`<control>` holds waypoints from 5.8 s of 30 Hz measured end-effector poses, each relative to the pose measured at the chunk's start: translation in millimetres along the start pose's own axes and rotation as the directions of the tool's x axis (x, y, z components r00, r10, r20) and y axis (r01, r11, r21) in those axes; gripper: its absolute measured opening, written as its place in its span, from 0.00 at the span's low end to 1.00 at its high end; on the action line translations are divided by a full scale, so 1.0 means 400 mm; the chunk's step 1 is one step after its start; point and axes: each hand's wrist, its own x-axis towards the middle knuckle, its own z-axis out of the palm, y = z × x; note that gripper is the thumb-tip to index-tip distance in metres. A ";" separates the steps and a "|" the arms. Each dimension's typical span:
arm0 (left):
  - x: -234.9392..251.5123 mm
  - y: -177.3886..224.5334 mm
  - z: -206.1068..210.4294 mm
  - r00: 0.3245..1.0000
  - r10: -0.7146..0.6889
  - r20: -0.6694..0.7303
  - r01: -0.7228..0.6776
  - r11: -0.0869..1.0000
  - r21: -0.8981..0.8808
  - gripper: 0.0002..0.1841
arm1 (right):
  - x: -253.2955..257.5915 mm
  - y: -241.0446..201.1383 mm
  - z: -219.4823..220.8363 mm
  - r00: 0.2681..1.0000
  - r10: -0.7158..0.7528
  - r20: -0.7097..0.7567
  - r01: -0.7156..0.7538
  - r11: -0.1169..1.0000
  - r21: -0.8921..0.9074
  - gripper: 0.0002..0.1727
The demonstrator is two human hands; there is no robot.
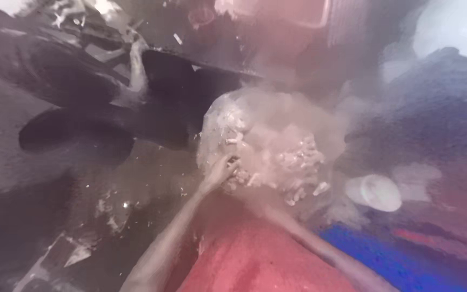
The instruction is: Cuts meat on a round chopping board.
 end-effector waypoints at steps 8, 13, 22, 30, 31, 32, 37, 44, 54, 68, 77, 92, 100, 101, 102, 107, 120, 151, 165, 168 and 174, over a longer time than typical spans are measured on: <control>0.263 -0.023 0.053 0.978 -0.076 0.193 -0.077 0.732 0.677 0.33 | -0.017 0.023 -0.013 0.993 -0.120 0.008 0.120 0.992 0.030 0.28; 0.258 -0.012 0.012 0.956 -0.074 0.283 -0.159 0.680 0.716 0.27 | 0.010 0.041 -0.031 0.971 -0.240 -0.002 0.238 0.963 0.123 0.27; 0.016 0.067 -0.077 0.994 -0.088 -0.066 0.106 0.921 0.374 0.24 | -0.037 0.059 -0.018 0.984 -0.055 -0.168 0.129 0.869 0.477 0.28; -0.147 -0.197 0.054 0.876 -0.443 -0.190 0.407 0.891 -0.199 0.21 | -0.045 0.042 -0.094 0.899 0.136 -0.416 0.102 0.860 0.500 0.29; -0.145 -0.230 0.081 0.842 -0.491 -0.222 0.466 0.870 -0.158 0.23 | -0.054 0.005 -0.119 0.893 0.110 -0.436 0.135 0.859 0.494 0.29; -0.146 -0.247 0.095 0.817 -0.525 -0.239 0.506 0.851 -0.137 0.24 | -0.065 -0.034 -0.140 0.885 0.073 -0.460 0.185 0.851 0.491 0.28; -0.144 -0.251 0.087 0.819 -0.529 -0.225 0.519 0.848 -0.104 0.24 | -0.034 -0.137 -0.141 0.922 -0.035 -0.385 0.189 0.910 0.369 0.29; -0.177 -0.267 0.097 0.805 -0.558 -0.202 0.493 0.818 -0.296 0.21 | -0.007 0.032 -0.043 0.988 0.055 -0.145 0.004 0.926 0.376 0.30; -0.160 -0.205 0.248 0.817 -0.556 0.154 0.485 0.518 -0.704 0.18 | -0.152 -0.190 -0.198 0.683 -0.239 -0.690 0.605 0.715 0.351 0.43; -0.186 -0.159 0.180 0.979 -0.072 -0.189 0.099 0.985 0.140 0.19 | 0.018 -0.018 -0.031 0.979 0.121 -0.165 -0.101 0.987 0.123 0.36; -0.139 -0.117 0.200 0.977 -0.187 0.102 0.139 0.921 0.365 0.29 | 0.054 0.007 -0.065 0.916 0.232 -0.327 -0.056 0.881 0.470 0.29; -0.309 -0.306 0.129 0.861 -0.444 0.249 0.499 0.639 -0.585 0.22 | -0.116 -0.208 -0.197 0.848 -0.101 -0.520 0.289 0.911 0.294 0.20; -0.301 -0.340 0.117 0.870 -0.441 0.222 0.488 0.702 -0.518 0.24 | -0.047 -0.128 -0.141 0.966 0.133 -0.224 -0.127 0.991 0.038 0.30; -0.312 -0.352 0.119 0.867 -0.440 0.233 0.494 0.700 -0.515 0.24 | -0.054 -0.122 -0.125 0.956 0.120 -0.269 -0.121 0.993 0.013 0.31; -0.310 -0.359 0.118 0.865 -0.439 0.242 0.498 0.705 -0.504 0.24 | -0.051 -0.117 -0.121 0.949 0.104 -0.297 -0.108 0.994 0.000 0.31; -0.301 -0.350 0.119 0.865 -0.433 0.254 0.501 0.704 -0.503 0.21 | -0.022 -0.160 -0.096 0.966 0.046 -0.255 0.019 0.969 0.246 0.25; -0.289 -0.382 0.126 0.836 -0.463 0.294 0.542 0.619 -0.568 0.21 | 0.012 -0.073 -0.029 1.000 -0.011 -0.007 0.012 0.984 0.180 0.31; -0.061 -0.195 0.231 0.857 -0.513 -0.055 0.453 0.799 -0.396 0.26 | 0.057 -0.016 -0.031 0.983 0.106 -0.148 -0.036 0.909 0.414 0.29; -0.058 -0.138 0.165 0.906 -0.424 -0.012 0.413 0.888 -0.204 0.27 | 0.077 -0.039 -0.028 0.980 0.134 -0.147 -0.056 0.896 0.441 0.27; -0.113 -0.008 0.134 0.868 -0.494 0.057 0.493 0.840 -0.229 0.26 | 0.071 -0.045 -0.024 0.981 0.112 -0.158 -0.034 0.904 0.427 0.29; -0.087 -0.160 0.219 0.893 -0.449 0.040 0.440 0.850 -0.290 0.25 | 0.134 -0.052 -0.064 0.979 0.179 -0.097 -0.110 0.868 0.485 0.27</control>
